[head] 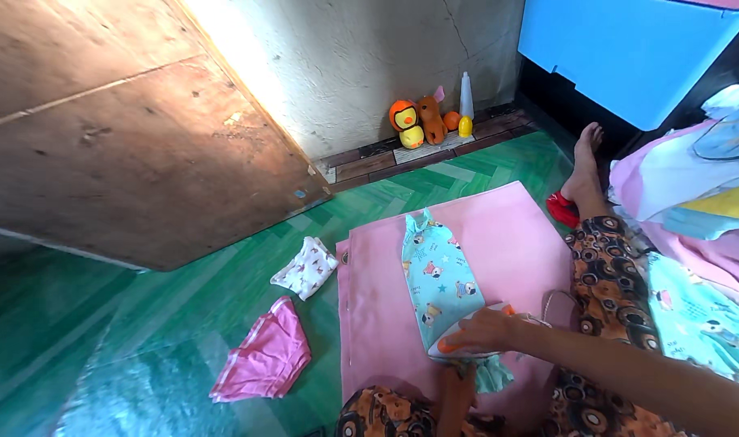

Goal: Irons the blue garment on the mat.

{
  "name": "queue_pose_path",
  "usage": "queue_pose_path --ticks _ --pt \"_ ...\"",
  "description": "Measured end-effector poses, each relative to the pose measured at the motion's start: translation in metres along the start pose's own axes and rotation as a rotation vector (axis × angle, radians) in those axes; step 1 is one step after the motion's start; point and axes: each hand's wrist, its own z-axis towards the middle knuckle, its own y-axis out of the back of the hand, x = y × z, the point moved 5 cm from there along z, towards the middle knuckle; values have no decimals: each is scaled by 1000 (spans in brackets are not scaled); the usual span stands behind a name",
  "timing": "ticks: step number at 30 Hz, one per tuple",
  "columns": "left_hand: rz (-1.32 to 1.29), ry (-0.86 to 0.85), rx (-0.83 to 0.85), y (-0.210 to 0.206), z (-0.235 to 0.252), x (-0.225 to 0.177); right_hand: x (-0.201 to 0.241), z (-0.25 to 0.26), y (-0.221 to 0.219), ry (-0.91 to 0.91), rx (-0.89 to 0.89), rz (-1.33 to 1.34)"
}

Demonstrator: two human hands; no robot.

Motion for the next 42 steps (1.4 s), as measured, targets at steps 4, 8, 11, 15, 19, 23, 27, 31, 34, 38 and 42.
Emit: queue_pose_path --ticks 4,8,11,15,19,23,27,31,34,38,42 --pt "-10 -7 -9 0 0 1 3 2 1 -14 0 0" --pt "-20 -9 -15 0 -2 0 5 6 0 -27 -32 -2" --pt "-2 -7 -14 0 -1 0 5 9 -2 -40 -58 17" --pt "-9 -20 -22 1 -4 -2 7 11 -1 -60 -71 46" --pt "-11 -11 -14 1 -3 -2 10 12 -1 -84 -82 45" --pt "2 -16 -12 1 -4 -3 13 12 2 -117 -58 58" --pt "-1 -37 -21 1 -4 -2 15 14 3 -150 -60 66" --pt "-27 -18 -24 2 -5 -2 14 16 3 -200 -71 95" --pt "-40 0 -14 2 -6 -2 13 15 4 -237 -72 101" --pt "-25 5 -12 1 -4 -1 9 11 6 -313 -87 132" --pt "-20 6 -12 2 -4 -1 -3 7 7 -387 -128 165"
